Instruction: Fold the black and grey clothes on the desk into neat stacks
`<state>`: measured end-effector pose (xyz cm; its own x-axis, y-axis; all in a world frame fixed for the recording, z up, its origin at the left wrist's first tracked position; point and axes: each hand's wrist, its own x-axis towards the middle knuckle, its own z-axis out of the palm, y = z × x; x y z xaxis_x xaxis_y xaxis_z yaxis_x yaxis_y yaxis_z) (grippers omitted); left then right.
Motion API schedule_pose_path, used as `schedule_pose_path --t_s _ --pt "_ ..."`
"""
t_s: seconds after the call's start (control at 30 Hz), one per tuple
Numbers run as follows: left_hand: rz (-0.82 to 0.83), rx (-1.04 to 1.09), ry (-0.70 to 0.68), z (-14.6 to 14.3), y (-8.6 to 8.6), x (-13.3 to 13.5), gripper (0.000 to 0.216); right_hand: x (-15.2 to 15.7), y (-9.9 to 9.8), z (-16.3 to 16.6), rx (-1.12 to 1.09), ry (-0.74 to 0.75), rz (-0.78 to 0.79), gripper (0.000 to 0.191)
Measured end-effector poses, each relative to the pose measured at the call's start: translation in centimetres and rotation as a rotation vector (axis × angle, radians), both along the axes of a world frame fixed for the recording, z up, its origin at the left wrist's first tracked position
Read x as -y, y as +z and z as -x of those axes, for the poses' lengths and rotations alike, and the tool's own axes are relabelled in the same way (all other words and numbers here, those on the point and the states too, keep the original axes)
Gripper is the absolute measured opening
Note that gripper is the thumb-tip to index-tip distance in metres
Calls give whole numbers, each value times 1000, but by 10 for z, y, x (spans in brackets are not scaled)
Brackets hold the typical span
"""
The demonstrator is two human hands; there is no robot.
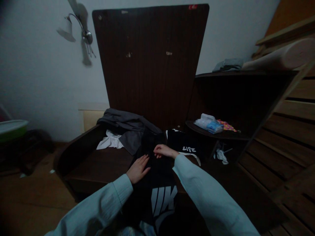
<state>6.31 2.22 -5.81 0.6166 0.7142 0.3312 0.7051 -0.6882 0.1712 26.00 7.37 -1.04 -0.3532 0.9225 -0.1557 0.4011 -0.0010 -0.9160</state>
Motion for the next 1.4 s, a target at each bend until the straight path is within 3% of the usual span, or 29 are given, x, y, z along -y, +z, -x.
schedule_pose_path --t_s 0.07,0.17,0.33,0.73,0.9,1.03,1.17,1.3,1.4 --pt "6 8 0 0 2 0 45 -21 -1 6 4 -282 -160 5" --pt "12 23 0 -1 4 1 44 -42 -13 18 18 -439 -258 7" --pt "-6 53 91 0 7 4 43 -48 -30 29 47 -438 -345 11" --pt "58 -48 253 -3 12 10 51 -53 -42 33 282 -335 -528 36" --pt "131 -225 231 -4 39 0 50 -58 -48 26 258 -546 -645 26" --pt "127 -231 233 -17 54 -18 39 -59 -49 17 308 -714 -603 20" --pt "24 -36 241 -31 40 -32 26 -56 -48 21 396 -744 -576 10" --pt "61 68 167 -32 23 -41 31 -52 -47 27 558 -672 -633 15" --pt "74 79 180 -29 18 -44 32 -50 -46 28 551 -627 -656 13"
